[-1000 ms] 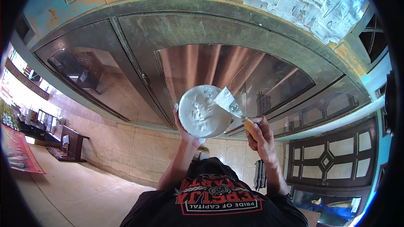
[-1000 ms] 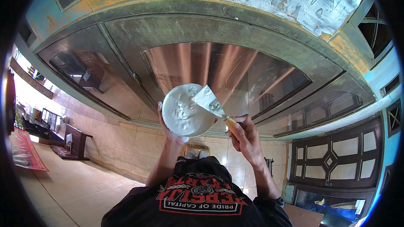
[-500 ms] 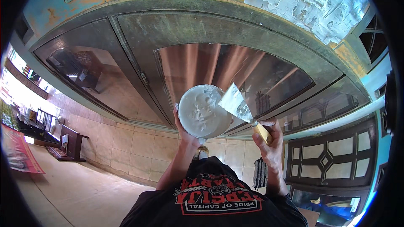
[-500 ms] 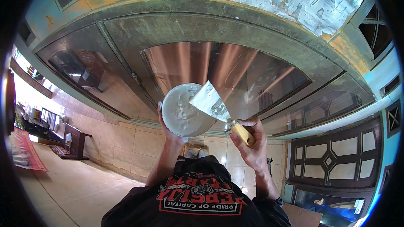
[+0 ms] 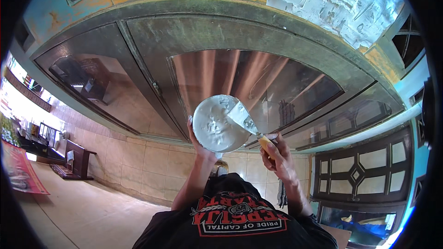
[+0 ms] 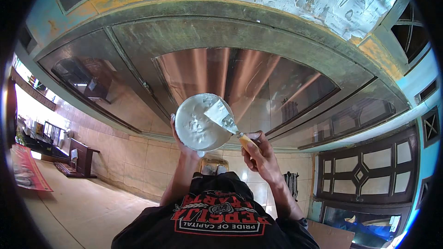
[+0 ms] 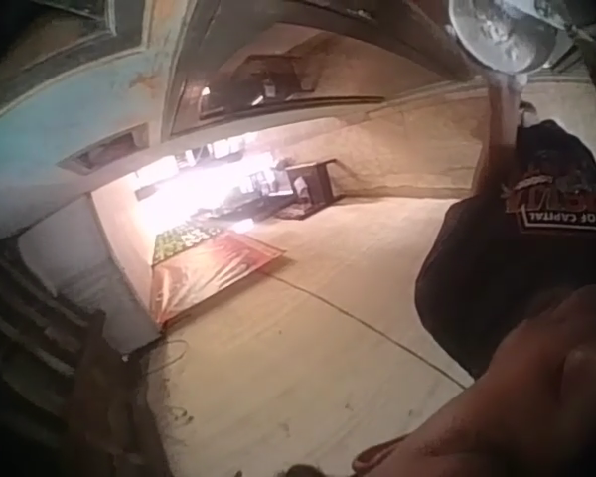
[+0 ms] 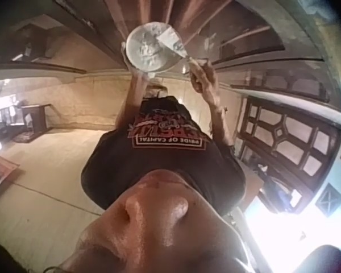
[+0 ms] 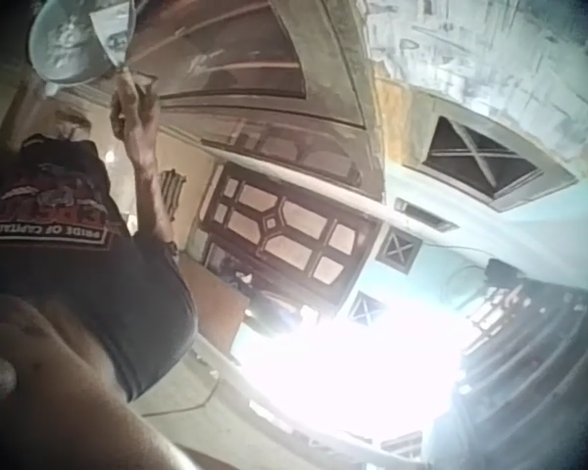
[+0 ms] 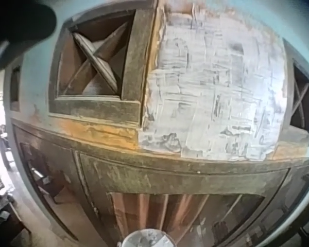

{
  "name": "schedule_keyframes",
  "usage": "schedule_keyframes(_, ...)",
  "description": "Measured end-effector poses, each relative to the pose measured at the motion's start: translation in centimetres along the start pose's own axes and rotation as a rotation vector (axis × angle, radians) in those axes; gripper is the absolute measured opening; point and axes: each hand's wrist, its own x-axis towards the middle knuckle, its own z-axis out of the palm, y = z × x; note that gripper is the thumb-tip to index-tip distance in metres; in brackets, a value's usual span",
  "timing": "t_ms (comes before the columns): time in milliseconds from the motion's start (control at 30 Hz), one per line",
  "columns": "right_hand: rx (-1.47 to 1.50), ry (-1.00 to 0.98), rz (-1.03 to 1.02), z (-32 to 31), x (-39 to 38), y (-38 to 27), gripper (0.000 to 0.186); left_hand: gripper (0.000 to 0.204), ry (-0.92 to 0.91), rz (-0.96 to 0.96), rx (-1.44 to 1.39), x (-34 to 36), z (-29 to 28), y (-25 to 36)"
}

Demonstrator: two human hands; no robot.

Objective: The person applies wall filler from a bowl onto a wall using a putty knife.

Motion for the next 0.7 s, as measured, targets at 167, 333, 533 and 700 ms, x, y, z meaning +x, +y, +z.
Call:
schedule_keyframes(167, 0.337, -0.149, 0.142, -0.5, -0.3, 0.0, 0.025, 0.069, 0.017, -0.008, 0.048, 0.0, 0.5, 0.1)
schedule_keyframes(333, 0.435, -0.119, 0.226, -0.2, -0.7, -1.2, 0.023, 0.068, -0.009, -0.018, 0.081, -0.2, 1.2, -0.3)
schedule_keyframes(533, -0.085, -0.079, 0.010, -0.6, -0.4, -1.0, 0.023, 0.069, -0.015, -0.022, 0.084, -0.1, 1.5, -0.7)
schedule_keyframes(700, 0.119, -0.161, -0.007, -0.8, -0.1, -1.2, 0.025, 0.071, -0.007, -0.058, 0.078, 0.0, 1.4, -0.7)
